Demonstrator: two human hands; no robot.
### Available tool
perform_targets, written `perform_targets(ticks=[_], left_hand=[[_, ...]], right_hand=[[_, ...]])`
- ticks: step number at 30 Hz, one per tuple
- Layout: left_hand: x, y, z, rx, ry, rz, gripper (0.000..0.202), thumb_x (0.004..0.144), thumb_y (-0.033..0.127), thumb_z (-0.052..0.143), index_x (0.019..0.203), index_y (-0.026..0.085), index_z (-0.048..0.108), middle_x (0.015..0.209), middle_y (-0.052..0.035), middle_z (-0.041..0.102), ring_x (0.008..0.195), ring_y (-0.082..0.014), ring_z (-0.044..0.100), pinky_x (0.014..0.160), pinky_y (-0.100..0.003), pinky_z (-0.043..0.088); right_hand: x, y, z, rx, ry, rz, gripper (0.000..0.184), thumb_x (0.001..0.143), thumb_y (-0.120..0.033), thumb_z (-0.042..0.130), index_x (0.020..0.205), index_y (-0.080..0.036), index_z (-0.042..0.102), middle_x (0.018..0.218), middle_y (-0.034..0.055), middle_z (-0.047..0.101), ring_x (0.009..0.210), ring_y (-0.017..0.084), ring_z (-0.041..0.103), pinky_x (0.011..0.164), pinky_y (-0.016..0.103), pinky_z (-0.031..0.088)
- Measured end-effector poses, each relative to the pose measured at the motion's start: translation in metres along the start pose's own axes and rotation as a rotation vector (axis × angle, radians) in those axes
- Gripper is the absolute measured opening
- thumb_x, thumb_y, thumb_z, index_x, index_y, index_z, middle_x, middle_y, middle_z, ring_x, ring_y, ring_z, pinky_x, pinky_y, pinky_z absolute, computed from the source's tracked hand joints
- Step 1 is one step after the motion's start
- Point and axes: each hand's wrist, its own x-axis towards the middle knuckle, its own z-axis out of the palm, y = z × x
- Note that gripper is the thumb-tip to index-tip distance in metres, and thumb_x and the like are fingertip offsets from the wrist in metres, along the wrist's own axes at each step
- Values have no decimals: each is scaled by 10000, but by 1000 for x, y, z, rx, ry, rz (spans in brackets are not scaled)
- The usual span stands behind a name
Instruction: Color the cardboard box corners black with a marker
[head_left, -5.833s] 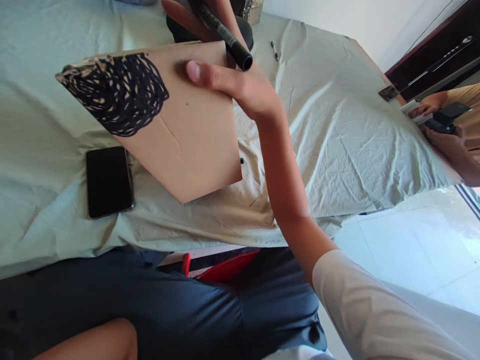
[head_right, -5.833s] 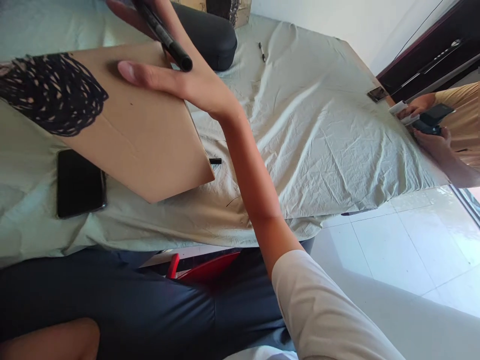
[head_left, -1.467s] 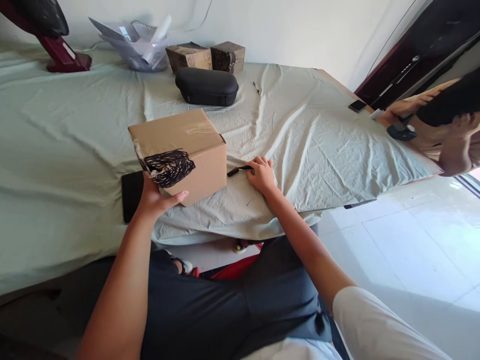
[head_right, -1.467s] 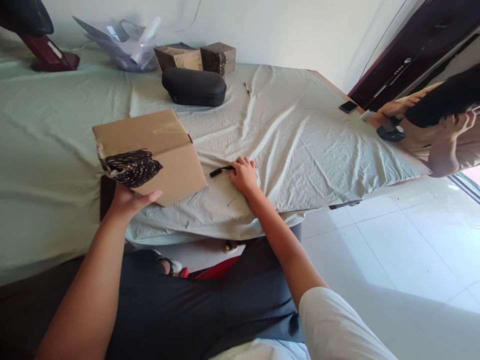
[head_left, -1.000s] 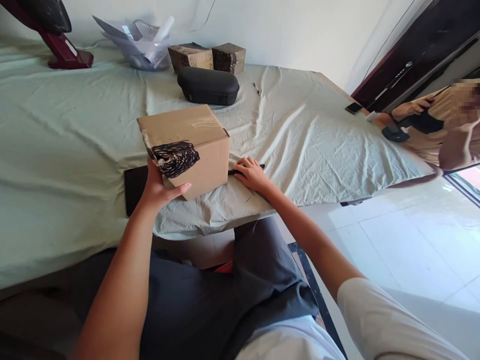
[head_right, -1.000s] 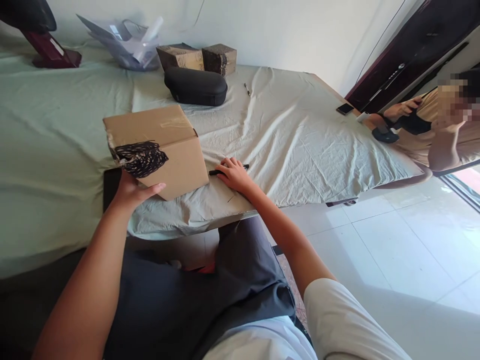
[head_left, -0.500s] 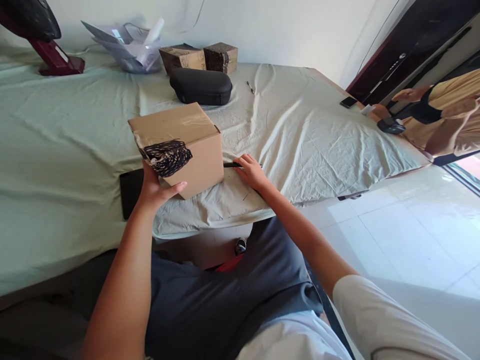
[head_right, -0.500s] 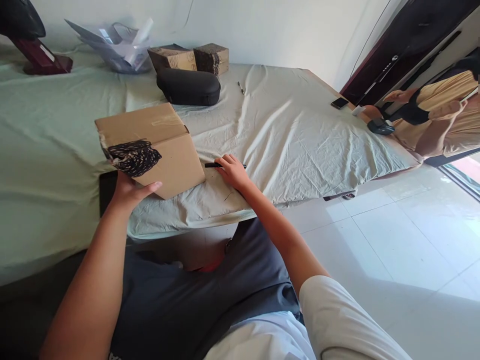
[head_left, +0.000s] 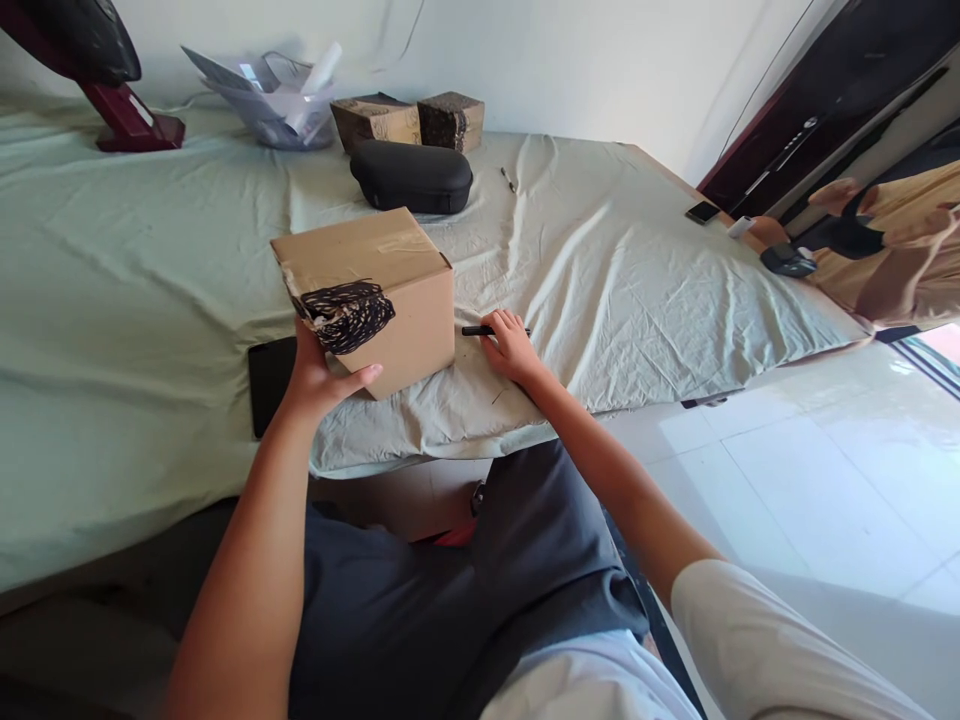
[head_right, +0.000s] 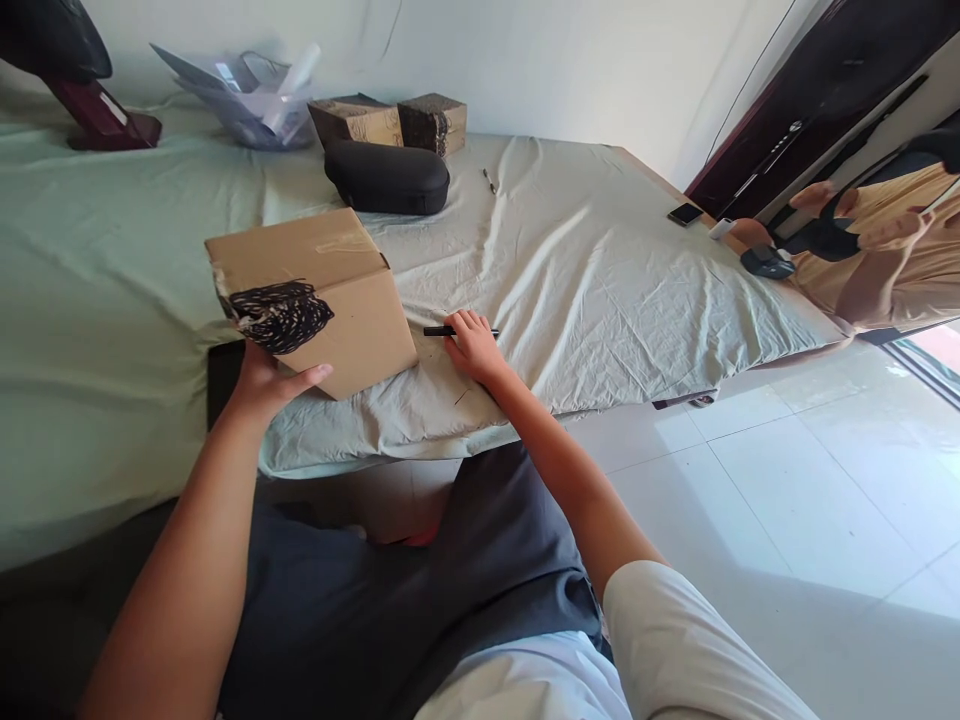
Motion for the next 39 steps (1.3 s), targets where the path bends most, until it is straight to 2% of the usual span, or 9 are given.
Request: perform_targets(ticks=[4,8,16,19,23,27,31,35,39], left_hand=[[-2,-1,-1,70,-17,33,1049,686,473,1032,1515,189,454,1645,-185,501,1584,-403,471,1366,-648,324],[-2,-4,-1,109,-29,28,1092,683,512,1017,1568,245,436,1673,-181,481,1558,-416,519,1342,-665,391],[-1,-12,-2,165,-44,48,1204,688,563,999,1656,293,336,1696,-198,461,1532,-433,563,1295,-699,468],[-1,-11,-1,150,-36,36,1179,673,540,1010,1635,299,373,1698,-196,457,1538,-431,555,1288,-690,474],[-2,-5,1,108,1,8,1151,626,483,1037,1587,286,436,1663,-193,484,1532,-430,555,1317,-691,424],[-2,-1,3,69,2,-26,1133,606,458,1045,1563,282,463,1642,-194,502,1510,-426,575,1329,-697,397],[0,2,3,57,12,-22,1193,537,484,1079,1554,282,487,1639,-194,502,1575,-449,505,1318,-676,424],[0,4,5,-2,26,-57,1204,522,493,1082,1553,285,496,1579,-188,580,1448,-441,621,1201,-647,552],[-2,10,7,-128,51,-165,1075,575,562,1044,1490,273,559,1407,-165,702,1306,-420,710,1132,-627,598]], right_hand=[[0,-2,-3,-15,-30,10,124,980,-196,510,1061,-227,598,1079,133,696,1045,331,589,936,446,415],[0,-3,-5,-8,-38,15,74,992,-256,534,1022,-233,597,1048,125,680,1022,325,593,930,445,412],[-1,6,2,103,45,-16,147,927,-270,584,993,-212,702,997,110,662,988,306,608,911,451,427],[0,11,7,150,99,-18,161,884,-252,624,981,-218,749,995,103,668,997,302,623,925,454,449],[0,14,8,185,148,-18,183,904,-265,627,997,-218,777,985,97,675,985,298,641,916,456,467],[0,12,6,191,137,9,163,899,-262,634,978,-222,772,952,85,666,955,289,640,896,446,469],[0,11,4,197,131,14,145,896,-270,632,955,-223,756,945,82,655,952,288,630,897,442,458],[0,12,4,193,131,40,164,847,-251,612,944,-223,741,949,85,666,968,293,626,906,456,431],[1,11,2,195,133,75,144,823,-240,587,914,-225,698,927,83,656,960,299,613,899,469,413]])
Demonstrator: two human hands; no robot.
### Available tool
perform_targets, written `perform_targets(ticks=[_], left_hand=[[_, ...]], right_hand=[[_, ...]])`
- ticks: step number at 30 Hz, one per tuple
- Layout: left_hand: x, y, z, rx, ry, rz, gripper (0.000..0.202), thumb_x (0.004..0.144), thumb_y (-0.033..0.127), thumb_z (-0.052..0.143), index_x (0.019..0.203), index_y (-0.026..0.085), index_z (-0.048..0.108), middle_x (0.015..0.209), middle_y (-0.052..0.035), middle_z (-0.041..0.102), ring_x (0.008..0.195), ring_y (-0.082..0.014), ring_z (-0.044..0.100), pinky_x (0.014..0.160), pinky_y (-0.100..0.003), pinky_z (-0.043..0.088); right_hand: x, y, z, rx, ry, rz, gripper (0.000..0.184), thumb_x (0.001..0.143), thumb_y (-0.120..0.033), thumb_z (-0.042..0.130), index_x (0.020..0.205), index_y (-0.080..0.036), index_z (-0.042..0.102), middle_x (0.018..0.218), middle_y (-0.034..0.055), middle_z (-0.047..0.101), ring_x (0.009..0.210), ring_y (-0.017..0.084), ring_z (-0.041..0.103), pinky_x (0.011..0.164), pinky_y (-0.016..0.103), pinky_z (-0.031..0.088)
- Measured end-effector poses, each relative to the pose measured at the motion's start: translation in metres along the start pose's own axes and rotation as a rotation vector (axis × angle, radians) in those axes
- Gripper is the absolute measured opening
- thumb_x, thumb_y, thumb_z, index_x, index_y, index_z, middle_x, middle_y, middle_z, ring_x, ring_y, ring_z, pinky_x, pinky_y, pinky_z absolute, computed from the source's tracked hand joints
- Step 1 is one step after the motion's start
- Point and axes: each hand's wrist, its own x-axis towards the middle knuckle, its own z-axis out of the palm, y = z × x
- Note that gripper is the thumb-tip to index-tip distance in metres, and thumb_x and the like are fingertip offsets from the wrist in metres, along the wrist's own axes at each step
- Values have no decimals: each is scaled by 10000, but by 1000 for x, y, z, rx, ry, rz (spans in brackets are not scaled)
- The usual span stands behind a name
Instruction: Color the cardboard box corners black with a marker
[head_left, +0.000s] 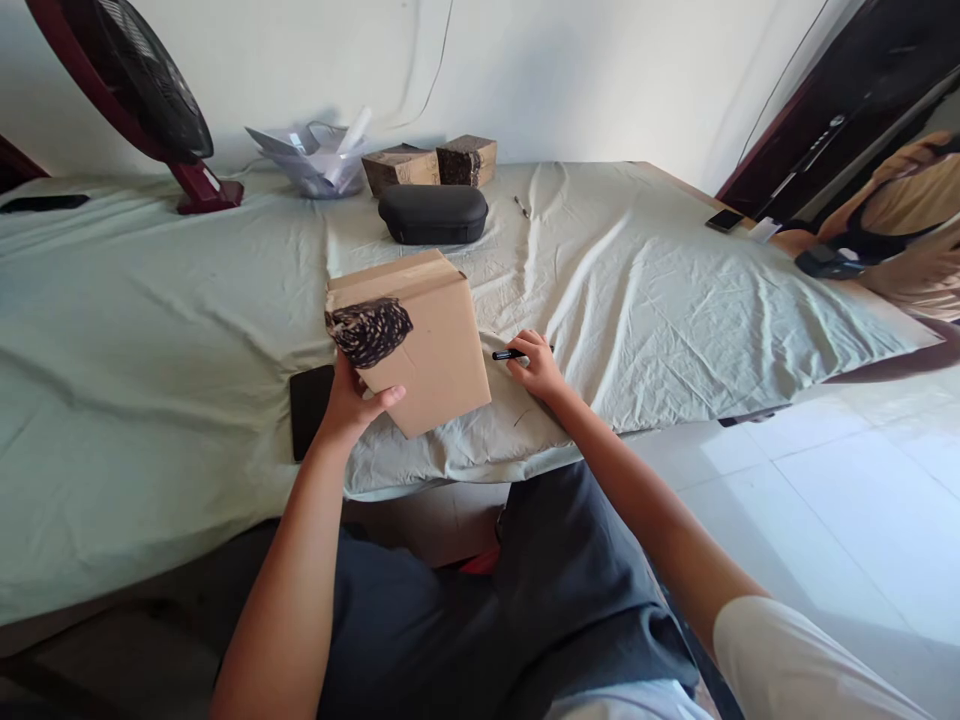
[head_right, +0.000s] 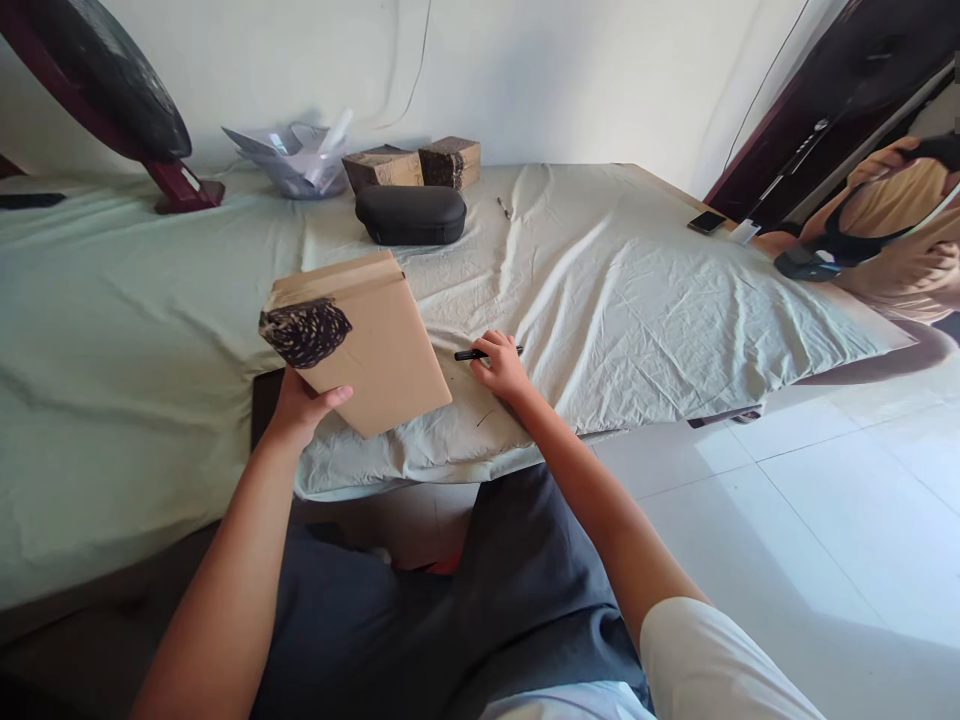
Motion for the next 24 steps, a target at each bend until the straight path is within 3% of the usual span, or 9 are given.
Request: perform_targets(ticks=[7,13,16,19,24], left_hand=[[-3,9,3,-186,60,-170,976,586,608,975,1443,297,626,1368,-124,745,1413,-438,661,1213,-643,554],[-3,6,1,-215,46,-209,946,631,597,959,1457,294,612,1405,-132,740,1387,-439,670,1117,-617,609],[-3,6,0,-223,47,-204,936,652,590,952,1462,285,597,1416,-128,737,1369,-417,682,1126,-599,605],[-3,8,1,-227,48,-204,956,626,593,965,1453,289,594,1427,-125,738,1365,-410,683,1140,-595,601],[-3,14,3,-241,71,-224,992,576,584,994,1431,268,603,1426,-127,738,1422,-427,642,1200,-628,564]], right_hand=[[0,-3,-2,-23,21,48,43,838,-240,560,875,-246,539,910,77,649,959,305,563,897,487,400],[0,-3,-1,-96,69,64,260,873,-417,664,836,-254,463,897,73,628,971,312,537,907,490,391],[0,-4,0,-118,57,77,342,944,-499,672,821,-253,469,905,78,623,992,316,536,910,491,390],[0,-5,1,-121,64,99,304,1027,-480,605,852,-251,507,939,88,638,1017,323,545,921,499,390],[-1,-5,1,-96,108,94,175,1099,-395,507,1079,-257,612,1076,115,673,1084,336,562,988,516,423]])
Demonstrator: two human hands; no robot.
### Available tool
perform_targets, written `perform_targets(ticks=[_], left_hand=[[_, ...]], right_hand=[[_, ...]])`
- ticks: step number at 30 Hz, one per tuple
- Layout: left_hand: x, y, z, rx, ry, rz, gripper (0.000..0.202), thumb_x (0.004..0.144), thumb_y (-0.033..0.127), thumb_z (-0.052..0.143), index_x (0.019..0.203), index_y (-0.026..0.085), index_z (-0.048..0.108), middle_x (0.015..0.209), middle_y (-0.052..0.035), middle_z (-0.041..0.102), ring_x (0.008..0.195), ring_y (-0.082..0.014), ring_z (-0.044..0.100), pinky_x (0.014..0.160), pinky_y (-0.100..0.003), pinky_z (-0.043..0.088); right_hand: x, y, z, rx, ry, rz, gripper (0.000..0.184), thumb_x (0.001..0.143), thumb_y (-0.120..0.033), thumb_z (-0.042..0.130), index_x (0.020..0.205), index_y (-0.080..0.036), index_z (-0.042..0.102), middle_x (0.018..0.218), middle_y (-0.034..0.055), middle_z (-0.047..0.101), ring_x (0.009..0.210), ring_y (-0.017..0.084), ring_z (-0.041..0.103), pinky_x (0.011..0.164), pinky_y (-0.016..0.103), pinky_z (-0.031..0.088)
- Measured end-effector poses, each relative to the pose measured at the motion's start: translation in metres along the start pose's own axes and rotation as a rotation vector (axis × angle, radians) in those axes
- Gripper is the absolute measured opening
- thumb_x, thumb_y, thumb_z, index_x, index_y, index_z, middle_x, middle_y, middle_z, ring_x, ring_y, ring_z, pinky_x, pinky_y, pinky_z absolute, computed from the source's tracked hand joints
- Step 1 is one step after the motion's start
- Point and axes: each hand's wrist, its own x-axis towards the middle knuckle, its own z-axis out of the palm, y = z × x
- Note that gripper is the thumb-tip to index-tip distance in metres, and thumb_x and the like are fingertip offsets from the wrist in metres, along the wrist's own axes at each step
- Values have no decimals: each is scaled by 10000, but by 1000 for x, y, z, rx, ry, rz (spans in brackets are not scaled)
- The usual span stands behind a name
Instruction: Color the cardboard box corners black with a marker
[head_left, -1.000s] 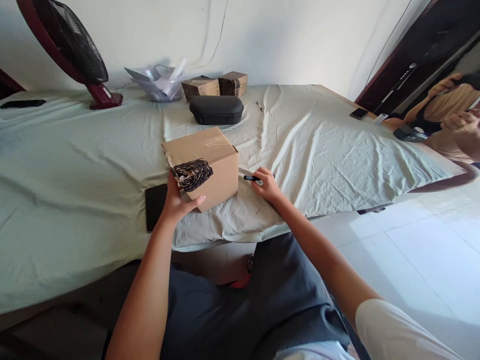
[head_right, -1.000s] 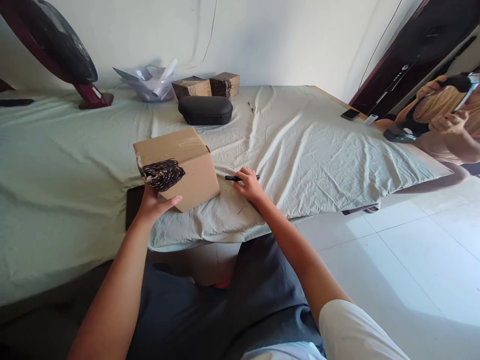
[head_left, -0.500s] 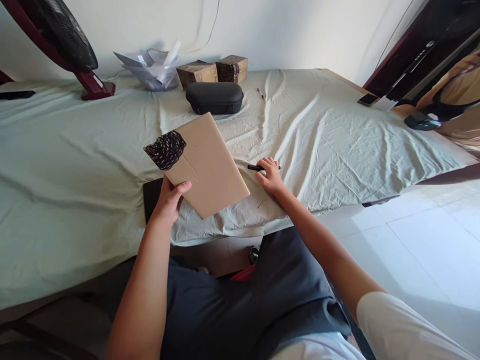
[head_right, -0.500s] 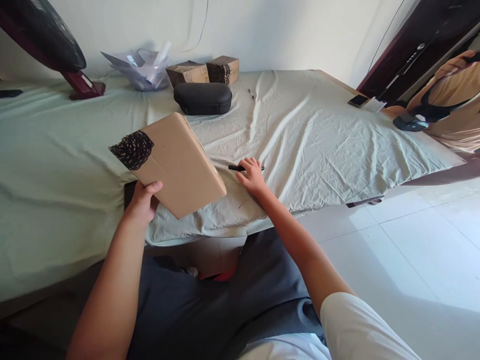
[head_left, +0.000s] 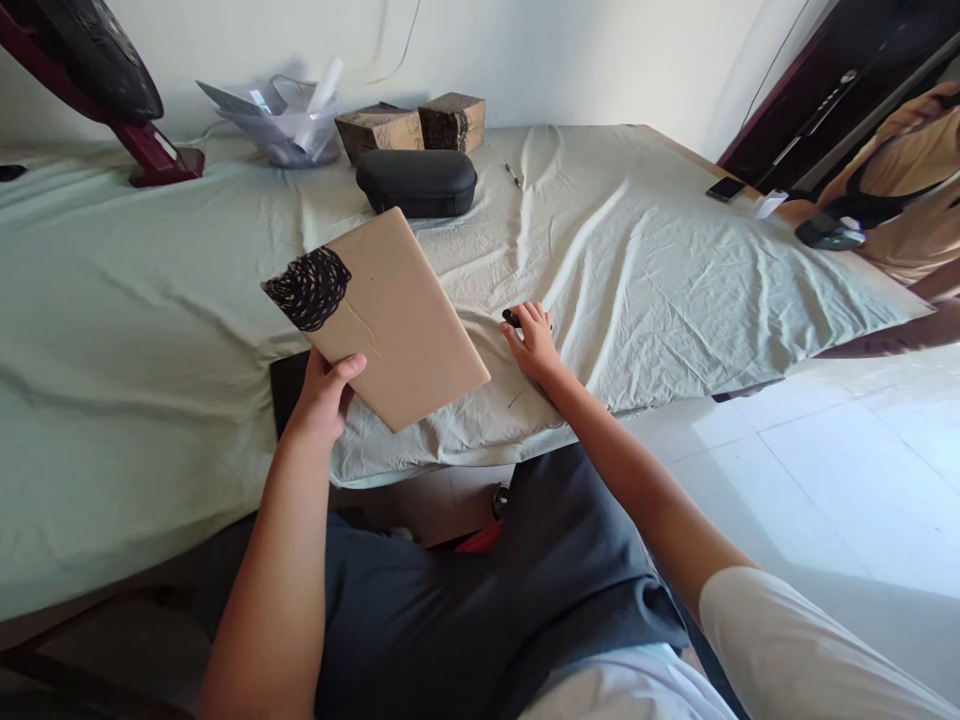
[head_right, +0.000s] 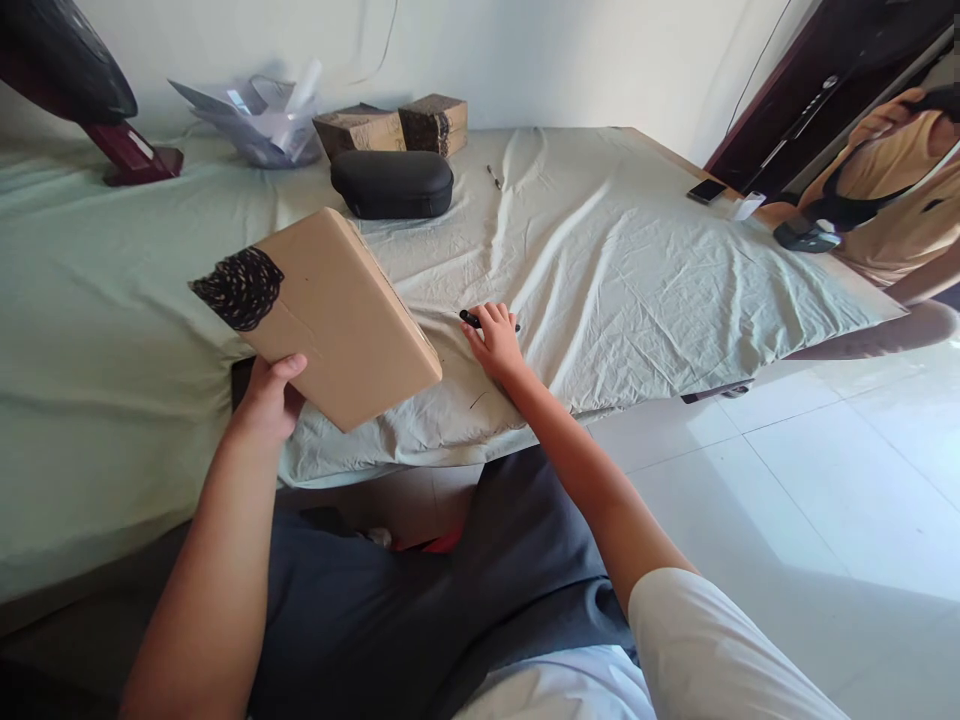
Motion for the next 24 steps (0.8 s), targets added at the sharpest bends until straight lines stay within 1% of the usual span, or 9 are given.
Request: perform_targets(ticks=[3,6,8,10,14,17,20,21,24], left_hand=[[0,1,0,0,10,-9,999,558,589,1003,1421,265,620,1420,-126,737,1446,-436,620,1211,-644,557],[1,0,-1,7,30,-28,1040,506,606,1022,1413,272,637,1389,-124,745,1427,-442,619,1202,-660,558],[2,0,-2,0,46,-45,1069,471,612,1034,1407,277,643,1385,-118,743,1424,-440,612,1207,-664,550],[3,0,-2,-7,58,-46,1087,448,610,1042,1401,272,645,1390,-114,737,1435,-438,599,1220,-664,539],[4,0,-3,18,23,-19,1085,483,633,1026,1416,258,618,1403,-123,719,1446,-438,585,1220,-666,536],[3,0,-2,8,29,-20,1054,500,619,1024,1407,268,619,1434,-119,710,1445,-430,590,1219,-649,541],[2,-1,-1,-2,38,-16,1049,485,606,1034,1398,277,636,1424,-110,729,1430,-430,606,1226,-653,534],[2,-1,-1,-2,31,-9,1041,494,604,1034,1400,275,639,1415,-110,737,1429,-431,610,1231,-655,529],[2,-1,0,-7,24,1,994,531,586,1029,1387,254,649,1381,-124,752,1425,-440,625,1229,-653,533]], right_hand=[[0,1,-1,45,43,-19,201,1120,-368,455,1212,-263,601,1143,126,664,1102,330,573,998,505,452],[0,2,-3,106,72,-56,203,1122,-347,421,1215,-267,582,1118,124,651,1063,313,583,990,494,476],[0,2,-4,114,90,-57,197,1120,-358,414,1163,-262,581,1097,127,644,1049,311,583,982,501,483],[0,3,-6,67,119,-29,220,1114,-434,452,1087,-256,578,1083,129,634,1048,319,578,974,520,477],[-1,4,-9,-59,146,35,425,1047,-637,576,868,-256,516,982,97,600,1018,324,570,965,531,454],[-1,8,-7,-83,112,79,402,1055,-555,564,799,-251,501,924,85,586,980,311,560,969,533,450],[0,14,0,-118,87,132,244,984,-486,642,932,-249,628,1055,130,621,1096,369,540,1036,621,435],[0,16,2,-132,81,151,260,942,-496,691,1021,-249,667,1135,155,627,1172,407,523,1072,676,412],[1,19,4,-123,86,164,549,879,-577,769,1312,-251,679,1377,210,602,1411,498,426,1203,821,254]])
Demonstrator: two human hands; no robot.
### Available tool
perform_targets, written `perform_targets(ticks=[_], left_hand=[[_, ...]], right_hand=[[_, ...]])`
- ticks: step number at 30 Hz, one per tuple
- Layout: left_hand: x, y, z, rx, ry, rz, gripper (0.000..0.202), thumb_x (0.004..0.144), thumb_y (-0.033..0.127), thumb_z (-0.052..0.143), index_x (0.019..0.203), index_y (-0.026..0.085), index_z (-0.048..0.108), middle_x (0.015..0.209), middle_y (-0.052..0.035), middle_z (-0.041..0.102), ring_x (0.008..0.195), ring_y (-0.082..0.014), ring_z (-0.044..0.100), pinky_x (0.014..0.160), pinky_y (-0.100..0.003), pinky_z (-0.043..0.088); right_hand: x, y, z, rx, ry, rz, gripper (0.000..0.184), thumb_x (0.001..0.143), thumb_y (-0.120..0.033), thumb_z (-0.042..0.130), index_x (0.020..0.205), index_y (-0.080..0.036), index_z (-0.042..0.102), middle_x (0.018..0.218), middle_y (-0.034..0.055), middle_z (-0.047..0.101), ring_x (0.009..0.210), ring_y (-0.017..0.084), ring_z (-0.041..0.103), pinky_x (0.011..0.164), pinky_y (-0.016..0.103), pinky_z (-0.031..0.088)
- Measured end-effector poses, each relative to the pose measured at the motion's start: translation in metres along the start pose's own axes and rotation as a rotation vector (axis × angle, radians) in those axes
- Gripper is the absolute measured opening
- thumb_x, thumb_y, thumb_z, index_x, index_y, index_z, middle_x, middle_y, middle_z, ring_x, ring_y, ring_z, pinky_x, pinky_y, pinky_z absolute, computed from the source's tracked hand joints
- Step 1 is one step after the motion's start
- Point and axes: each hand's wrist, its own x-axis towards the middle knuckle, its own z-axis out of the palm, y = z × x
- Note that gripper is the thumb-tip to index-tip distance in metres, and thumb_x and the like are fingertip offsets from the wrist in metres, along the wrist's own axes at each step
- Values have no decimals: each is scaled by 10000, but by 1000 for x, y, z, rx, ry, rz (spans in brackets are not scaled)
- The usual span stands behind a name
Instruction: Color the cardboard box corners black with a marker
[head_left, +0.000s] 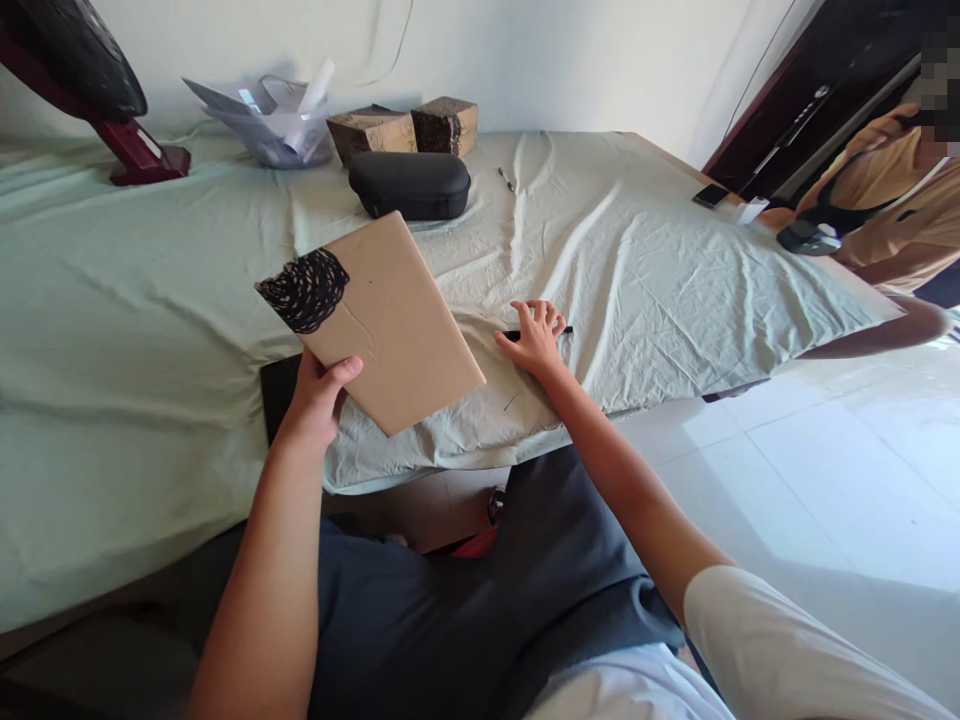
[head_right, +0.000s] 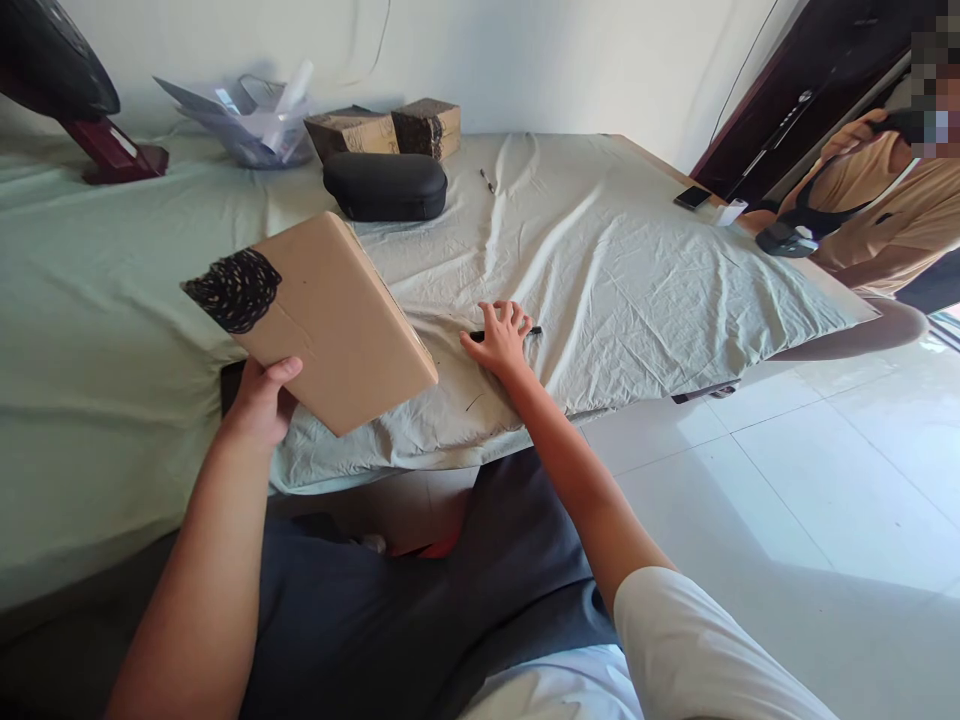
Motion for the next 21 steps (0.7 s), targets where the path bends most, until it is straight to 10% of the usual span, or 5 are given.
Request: perform_targets(ticks=[3,9,15,21], left_hand=[[-1,-2,1,7,22,2,981,519,597,1026,1358,239,666,1382,-135,749,1421,-445,635,1225,-635,539],[-7,-12,13,77,-13,61,1010,624,656,971,1470,219,633,1404,-157,748,1355,-393,693,1165,-551,591],[-3,5,-14,492,-119,48,904,914,833,567,1558,200,612,1560,-210,663,1462,-428,638,1174,-586,580],[-5,21,-43,1411,243,-291,929,826,678,775,1584,165,611,1676,-351,456,1558,-659,417,1163,-806,461]], right_hand=[[0,-8,-10,224,-111,-116,725,960,-706,664,1517,-246,602,1527,214,577,1525,470,425,1312,774,201],[-18,-51,-27,946,-822,-171,1266,852,-784,802,1831,-393,102,1874,114,267,1678,420,375,1385,658,304],[-37,-73,-21,1115,-653,64,1373,755,-733,870,1837,-340,122,1880,100,254,1724,451,278,1423,649,269],[-37,-71,-18,1091,-474,208,1356,767,-718,846,1827,-316,102,1884,102,223,1750,415,227,1436,643,257]])
